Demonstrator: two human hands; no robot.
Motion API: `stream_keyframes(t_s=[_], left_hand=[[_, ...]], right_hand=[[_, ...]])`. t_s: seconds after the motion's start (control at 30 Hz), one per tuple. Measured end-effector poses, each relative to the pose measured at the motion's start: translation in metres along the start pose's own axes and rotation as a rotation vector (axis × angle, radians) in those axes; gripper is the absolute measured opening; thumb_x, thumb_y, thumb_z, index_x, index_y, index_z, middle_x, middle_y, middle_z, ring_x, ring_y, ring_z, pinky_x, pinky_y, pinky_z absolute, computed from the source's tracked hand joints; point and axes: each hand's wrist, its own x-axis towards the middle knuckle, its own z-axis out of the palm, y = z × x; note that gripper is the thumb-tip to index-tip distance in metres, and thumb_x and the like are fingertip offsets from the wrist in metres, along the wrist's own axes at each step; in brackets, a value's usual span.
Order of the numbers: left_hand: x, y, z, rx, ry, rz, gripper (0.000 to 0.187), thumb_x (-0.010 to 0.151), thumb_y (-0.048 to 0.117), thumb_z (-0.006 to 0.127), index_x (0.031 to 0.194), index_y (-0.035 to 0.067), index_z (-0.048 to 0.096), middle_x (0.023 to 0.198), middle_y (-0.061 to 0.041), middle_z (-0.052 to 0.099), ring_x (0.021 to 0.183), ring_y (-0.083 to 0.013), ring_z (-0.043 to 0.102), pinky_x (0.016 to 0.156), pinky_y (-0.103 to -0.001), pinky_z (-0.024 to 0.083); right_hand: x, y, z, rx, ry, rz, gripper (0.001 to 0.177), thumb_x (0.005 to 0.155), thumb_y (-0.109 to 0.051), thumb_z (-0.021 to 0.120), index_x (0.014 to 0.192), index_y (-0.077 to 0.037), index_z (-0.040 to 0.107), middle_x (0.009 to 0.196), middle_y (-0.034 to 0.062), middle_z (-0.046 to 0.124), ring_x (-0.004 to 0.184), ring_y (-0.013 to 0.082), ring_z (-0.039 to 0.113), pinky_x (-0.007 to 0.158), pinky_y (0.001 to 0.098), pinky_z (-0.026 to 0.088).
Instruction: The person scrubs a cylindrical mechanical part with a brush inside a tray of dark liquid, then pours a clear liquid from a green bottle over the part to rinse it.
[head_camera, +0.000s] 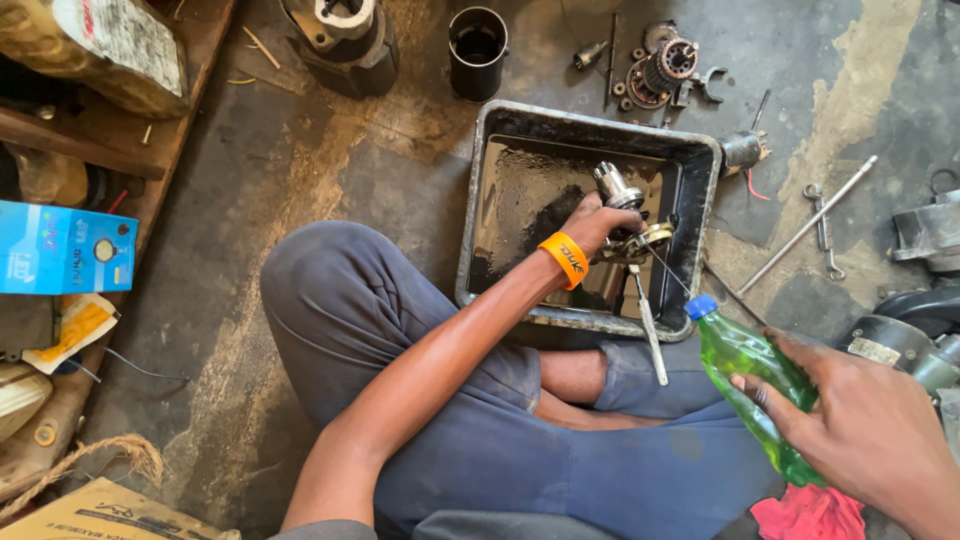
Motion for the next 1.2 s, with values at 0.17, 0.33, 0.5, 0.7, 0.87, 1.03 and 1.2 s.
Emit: stream_keyframes(t_s=[0.17,0.33,0.5,0.7,0.87,1.03,1.2], left_hand=[[-0.006,0.006,0.0,-0.229,-0.162,-0.167,0.024,0.081,0.018,0.07,0.09,-0.004,0.071,0.08,-0.014,0.072,0.065,-0.0209,0.071,0.062,-0.039,0.064],[-0.009,0.011,0.001,-0.362,-0.202,-0.236,0.022,0.084,0.019,0.067,0.09,-0.003,0.07,0.08,-0.014,0.073,0.066,-0.0216,0.073,0.066,-0.045,0.068],[-0.007,0.009,0.002,-0.338,-0.217,-0.232,0.024,0.086,0.022,0.066,0.09,-0.002,0.07,0.081,-0.014,0.073,0.066,-0.0218,0.074,0.066,-0.045,0.067],[-0.003,0.001,0.002,-0.28,-0.205,-0.198,0.025,0.086,0.022,0.067,0.09,-0.002,0.072,0.082,-0.013,0.073,0.067,-0.0208,0.073,0.064,-0.043,0.066],[-0.002,0.0,0.003,-0.273,-0.207,-0.14,0.023,0.081,0.017,0.07,0.09,-0.005,0.07,0.082,-0.013,0.073,0.07,-0.0192,0.072,0.065,-0.041,0.066],[-0.006,0.002,0.007,-0.176,-0.045,-0.124,0.054,0.068,0.01,0.083,0.11,-0.002,0.051,0.092,-0.013,0.067,0.074,-0.02,0.07,0.068,-0.037,0.063],[-0.002,0.001,0.007,0.144,0.072,0.013,0.075,0.061,0.016,0.093,0.12,-0.004,0.051,0.104,-0.013,0.066,0.091,-0.021,0.066,0.081,-0.034,0.056]], right_hand=[[0.001,-0.005,-0.002,0.017,-0.007,0.013,0.07,0.082,-0.06,0.065,0.139,-0.021,0.068,0.079,0.019,0.075,0.079,0.0392,0.073,0.072,0.0469,0.057],[0.005,-0.008,-0.001,0.025,0.007,-0.01,0.069,0.082,-0.059,0.066,0.14,-0.021,0.068,0.077,0.0203,0.074,0.078,0.0404,0.073,0.071,0.0482,0.057],[0.007,-0.009,0.0,0.044,0.034,-0.031,0.07,0.081,-0.059,0.067,0.138,-0.02,0.069,0.076,0.0213,0.073,0.076,0.0414,0.072,0.07,0.0486,0.056],[0.012,-0.013,0.001,0.044,0.035,-0.046,0.071,0.081,-0.06,0.067,0.138,-0.019,0.069,0.069,0.0217,0.072,0.073,0.0404,0.072,0.069,0.0481,0.056],[0.014,-0.014,0.002,0.02,0.032,-0.037,0.068,0.083,-0.06,0.067,0.138,-0.019,0.07,0.069,0.0215,0.072,0.073,0.0403,0.072,0.07,0.0483,0.056],[0.014,-0.014,0.007,0.017,0.078,-0.039,0.064,0.083,-0.057,0.067,0.133,-0.017,0.071,0.074,0.0202,0.073,0.073,0.0405,0.073,0.068,0.0488,0.057],[0.013,-0.016,0.005,-0.067,0.112,-0.058,0.061,0.085,-0.056,0.066,0.135,-0.021,0.071,0.079,0.0181,0.074,0.071,0.0395,0.072,0.065,0.0484,0.057]])
